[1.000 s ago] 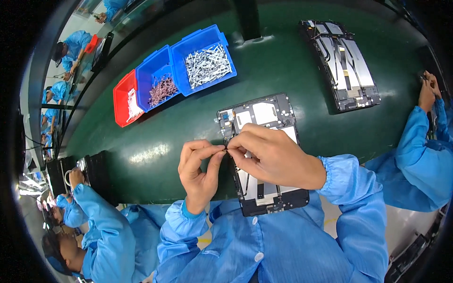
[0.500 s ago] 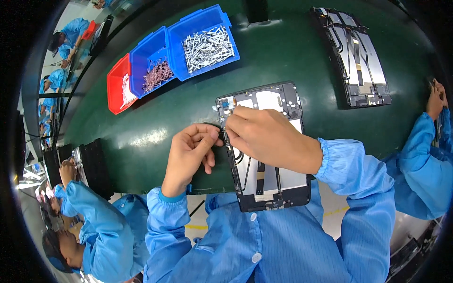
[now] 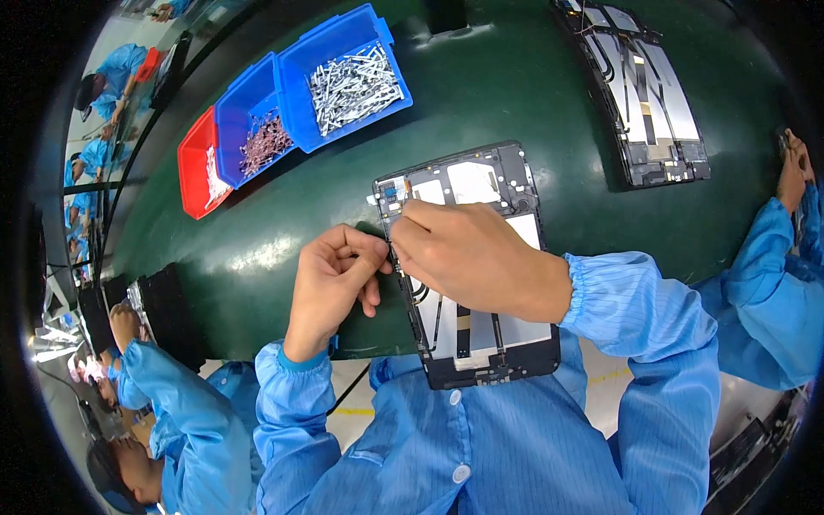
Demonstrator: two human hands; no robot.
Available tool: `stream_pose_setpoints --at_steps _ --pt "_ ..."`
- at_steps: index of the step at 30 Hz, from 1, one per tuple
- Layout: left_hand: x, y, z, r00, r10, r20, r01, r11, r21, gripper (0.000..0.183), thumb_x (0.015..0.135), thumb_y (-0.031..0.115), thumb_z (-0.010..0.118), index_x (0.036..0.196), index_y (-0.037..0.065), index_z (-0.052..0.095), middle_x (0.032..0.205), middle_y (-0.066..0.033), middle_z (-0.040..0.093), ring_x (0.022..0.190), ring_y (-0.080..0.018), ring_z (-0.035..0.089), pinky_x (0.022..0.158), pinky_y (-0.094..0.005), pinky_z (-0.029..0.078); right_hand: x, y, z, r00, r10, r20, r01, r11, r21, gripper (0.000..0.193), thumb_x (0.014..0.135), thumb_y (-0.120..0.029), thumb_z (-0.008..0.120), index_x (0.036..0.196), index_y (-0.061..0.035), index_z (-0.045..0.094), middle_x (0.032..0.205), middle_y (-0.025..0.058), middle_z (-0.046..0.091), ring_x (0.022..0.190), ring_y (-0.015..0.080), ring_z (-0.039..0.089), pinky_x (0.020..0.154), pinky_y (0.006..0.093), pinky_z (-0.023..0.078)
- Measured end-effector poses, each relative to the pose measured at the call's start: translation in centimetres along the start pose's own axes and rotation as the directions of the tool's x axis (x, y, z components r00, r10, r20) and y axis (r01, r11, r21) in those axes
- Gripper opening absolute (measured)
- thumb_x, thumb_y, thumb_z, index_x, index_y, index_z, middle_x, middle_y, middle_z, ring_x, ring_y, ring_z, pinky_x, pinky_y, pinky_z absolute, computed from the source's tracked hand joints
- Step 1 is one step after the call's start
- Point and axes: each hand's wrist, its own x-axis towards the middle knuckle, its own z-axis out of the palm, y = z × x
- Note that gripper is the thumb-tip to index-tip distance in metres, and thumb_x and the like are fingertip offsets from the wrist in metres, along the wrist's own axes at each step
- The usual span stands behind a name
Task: The person assembles tablet devices by hand, connecting internal circuits and ribbon cables to a tablet screen, then enclosing the components within a tablet casing.
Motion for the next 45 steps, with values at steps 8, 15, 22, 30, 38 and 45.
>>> stream_pose_setpoints --at_steps 8,15,22,30,38,45 --pt "-0.9 -0.4 1.3 0.992 0.066 -0.107 -0.061 0.997 0.048 0.015 0.095 0.009 0.064 0.093 -0.005 0.059 0.075 -0.0075 0.065 0.049 -0.0070 0.055 0.039 -0.0213 0.043 -0.1 0.2 0.5 0.996 -0.060 -0.060 0.059 0.998 -0.016 0.017 0.082 -0.012 0.068 0.082 -0.0017 0.054 0.079 0.0099 0.052 0.064 0.0272 0.062 0.052 0.0387 0.052" --pt "-0.8 -0.7 1.7 0.987 0.052 -0.150 -0.053 0.999 -0.002 0.013 0.094 0.008 0.064 0.090 -0.004 0.059 0.074 -0.0075 0.064 0.049 -0.0076 0.056 0.039 -0.0215 0.043 -0.2 0.3 0.8 0.996 -0.049 -0.079 0.048 0.999 -0.012 0.017 0.082 -0.012 0.069 0.083 -0.0020 0.054 0.079 0.0097 0.053 0.064 0.0267 0.062 0.052 0.0381 0.052" --pt "-0.3 -0.1 0.9 0.997 -0.018 -0.074 0.015 0.999 -0.042 0.012 0.093 0.006 0.065 0.091 -0.006 0.062 0.076 -0.0102 0.066 0.053 -0.0108 0.062 0.045 -0.0232 0.051 -0.4 0.4 0.7 0.995 -0.036 -0.092 0.038 0.999 0.021 0.013 0.078 -0.002 0.070 0.086 -0.0013 0.060 0.078 0.0083 0.055 0.061 0.0254 0.061 0.052 0.0352 0.051" --pt "0.2 0.8 0.3 0.997 -0.067 -0.032 0.066 0.997 -0.033 0.008 0.091 0.001 0.062 0.092 -0.008 0.062 0.077 -0.0116 0.067 0.054 -0.0126 0.063 0.048 -0.0243 0.054 -0.4 0.3 0.5 0.996 -0.010 -0.086 0.015 0.998 0.054 0.013 0.078 -0.003 0.071 0.085 -0.0013 0.060 0.078 0.0086 0.056 0.062 0.0264 0.062 0.052 0.0363 0.050" --pt "0.2 0.6 0.5 0.997 -0.057 -0.059 0.056 0.998 -0.021 0.007 0.088 -0.002 0.060 0.092 -0.008 0.062 0.076 -0.0124 0.067 0.056 -0.0137 0.064 0.049 -0.0251 0.055 -0.3 0.2 0.6 0.996 -0.004 -0.087 0.009 0.998 0.057 0.013 0.077 -0.002 0.071 0.085 -0.0023 0.061 0.078 0.0083 0.057 0.062 0.0257 0.062 0.053 0.0359 0.050" --pt "0.4 -0.1 0.3 0.999 -0.029 -0.044 0.028 0.999 -0.026 0.010 0.092 0.005 0.063 0.094 -0.005 0.062 0.075 -0.0100 0.067 0.054 -0.0130 0.064 0.048 -0.0241 0.053 -0.6 -0.3 0.0 0.990 0.109 -0.091 -0.099 0.990 0.104 0.013 0.076 0.000 0.070 0.085 -0.0008 0.061 0.078 0.0094 0.057 0.062 0.0234 0.064 0.054 0.0336 0.052"
